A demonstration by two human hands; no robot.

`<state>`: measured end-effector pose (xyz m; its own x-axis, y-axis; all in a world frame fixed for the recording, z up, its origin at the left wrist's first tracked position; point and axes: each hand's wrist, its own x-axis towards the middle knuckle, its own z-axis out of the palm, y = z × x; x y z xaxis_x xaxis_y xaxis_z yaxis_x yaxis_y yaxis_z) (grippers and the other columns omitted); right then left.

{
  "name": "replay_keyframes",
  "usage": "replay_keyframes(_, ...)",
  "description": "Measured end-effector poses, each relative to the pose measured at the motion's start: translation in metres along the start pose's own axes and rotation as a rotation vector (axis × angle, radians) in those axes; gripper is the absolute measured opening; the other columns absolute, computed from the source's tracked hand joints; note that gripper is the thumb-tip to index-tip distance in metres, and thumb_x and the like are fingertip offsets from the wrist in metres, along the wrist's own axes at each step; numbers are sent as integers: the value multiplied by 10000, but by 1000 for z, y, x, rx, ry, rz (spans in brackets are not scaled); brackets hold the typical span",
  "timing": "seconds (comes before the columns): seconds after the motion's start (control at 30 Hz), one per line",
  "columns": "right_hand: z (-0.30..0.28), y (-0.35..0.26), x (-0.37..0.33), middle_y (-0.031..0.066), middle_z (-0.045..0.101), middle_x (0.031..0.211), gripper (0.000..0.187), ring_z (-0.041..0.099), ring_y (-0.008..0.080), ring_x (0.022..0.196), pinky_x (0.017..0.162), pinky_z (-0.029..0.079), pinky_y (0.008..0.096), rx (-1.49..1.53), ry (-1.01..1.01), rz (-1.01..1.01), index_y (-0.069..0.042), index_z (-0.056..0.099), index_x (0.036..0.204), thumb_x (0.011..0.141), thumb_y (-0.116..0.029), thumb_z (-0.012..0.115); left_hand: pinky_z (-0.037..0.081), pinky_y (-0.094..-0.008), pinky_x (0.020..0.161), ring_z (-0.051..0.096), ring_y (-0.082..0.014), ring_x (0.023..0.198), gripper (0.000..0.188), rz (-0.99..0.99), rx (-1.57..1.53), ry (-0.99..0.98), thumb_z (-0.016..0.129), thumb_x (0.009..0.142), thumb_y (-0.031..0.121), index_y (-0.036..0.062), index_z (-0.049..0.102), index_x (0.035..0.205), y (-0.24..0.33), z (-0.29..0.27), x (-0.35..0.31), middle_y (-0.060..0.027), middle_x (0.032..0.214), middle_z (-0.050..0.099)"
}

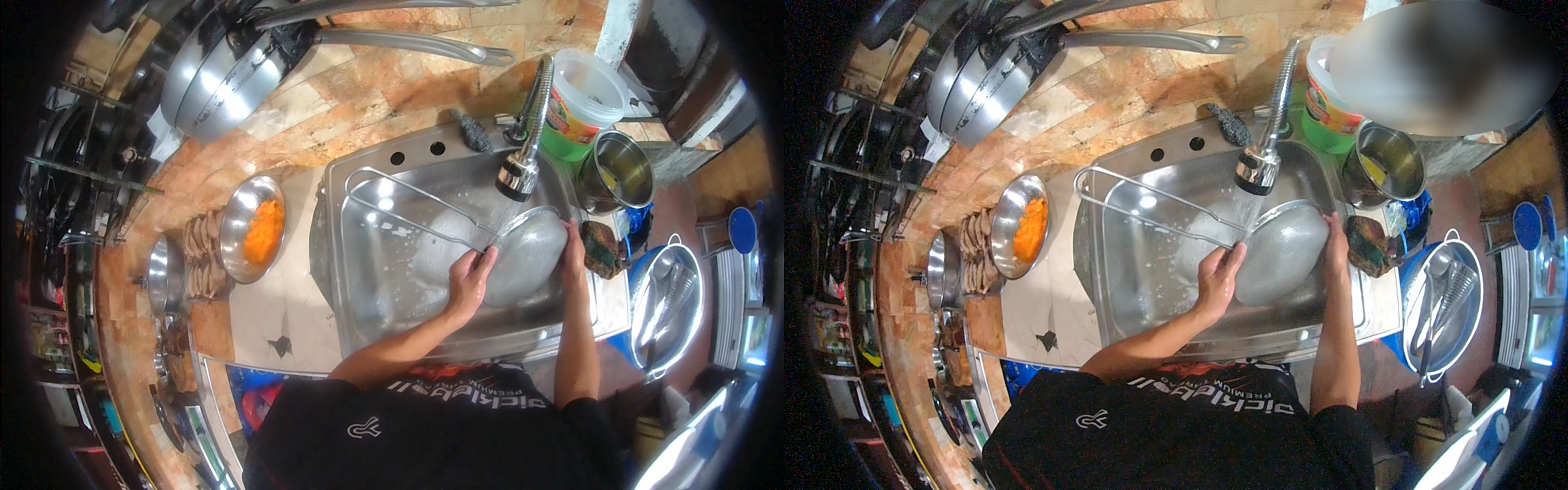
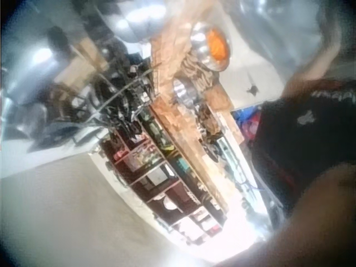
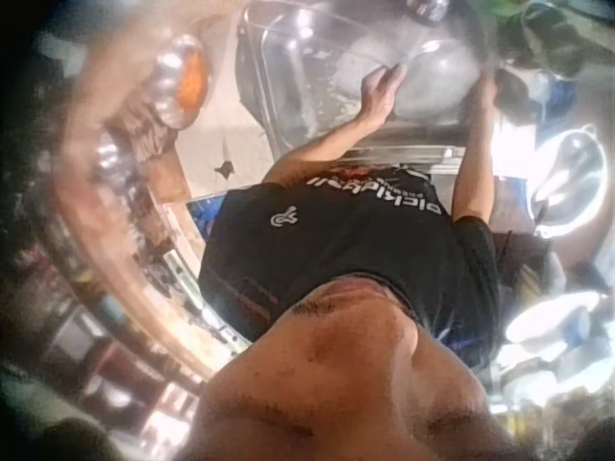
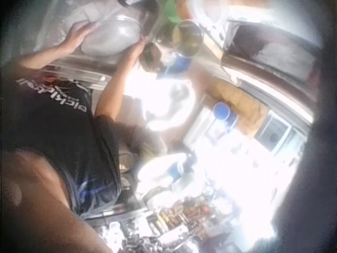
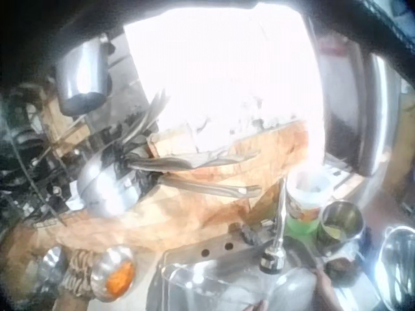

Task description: The person washes a metal strainer in a sink using a sponge and running water, then rinses it thoroughly. They also wipe the sink area and handle a bowl of shredded carrots.

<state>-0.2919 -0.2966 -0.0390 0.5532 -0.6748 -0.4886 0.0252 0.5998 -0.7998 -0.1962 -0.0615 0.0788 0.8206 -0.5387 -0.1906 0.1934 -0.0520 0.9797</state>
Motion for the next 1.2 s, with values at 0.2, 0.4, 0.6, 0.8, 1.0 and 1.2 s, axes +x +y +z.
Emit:
replay_keyframes(0.2, 81, -31, -66, 88, 512, 1278, 555, 500, 198, 1138, 954, 387, 340, -242, -33, -133, -53, 442, 1335, 958, -459, 417, 372, -203, 538, 450, -40, 618, 190, 200, 127, -23, 714, 830, 161, 11, 606, 787, 11, -18, -27, 34, 662, 540)
replay_keyframes(0.4, 108, -35, -95, 119, 420, 1388, 538, 433, 275, 1245, 960, 391, 428, -219, -375, -1, -81, 365, 1392, 935, -338, 487, 439, -254, 576, 525, -100, 604, 185, 476, 483, 101, 740, 793, 117, -20, 620, 827, 14, -46, -30, -56, 700, 615)
replay_keyframes(0.6, 120, -7, -149, 102, 363, 1429, 792, 408, 263, 1275, 1025, 366, 392, -153, -562, -408, -103, 279, 1432, 742, 10, 650, 460, -389, 586, 600, -318, 711, 197, 669, 983, 259, 675, 787, 128, 31, 565, 921, 28, -40, -32, -127, 792, 599)
replay_keyframes(0.8, 161, 1, -184, 156, 494, 1270, 373, 530, 280, 1123, 927, 459, 387, 307, -251, -312, -39, 430, 1225, 932, -237, 551, 457, -422, 614, 599, -307, 782, 219, 616, 1196, 78, 651, 801, 157, 55, 559, 972, 17, -47, -30, -117, 853, 589)
replay_keyframes(1.0, 163, 8, -156, 205, 564, 1144, 331, 592, 347, 999, 848, 514, 437, 642, -205, -144, -87, 471, 916, 984, -403, 395, 415, -447, 783, 570, -287, 871, 392, 765, 1221, 185, 700, 771, 338, 90, 603, 1060, 22, -81, -38, -86, 933, 568)
replay_keyframes(1.2, 152, 6, -120, 186, 569, 1080, 351, 593, 348, 953, 833, 518, 452, 711, -179, -58, -119, 466, 862, 974, -442, 386, 341, -445, 946, 517, -251, 1035, 591, 857, 870, 547, 683, 812, 407, 92, 472, 1265, 59, -149, -57, -124, 1223, 426)
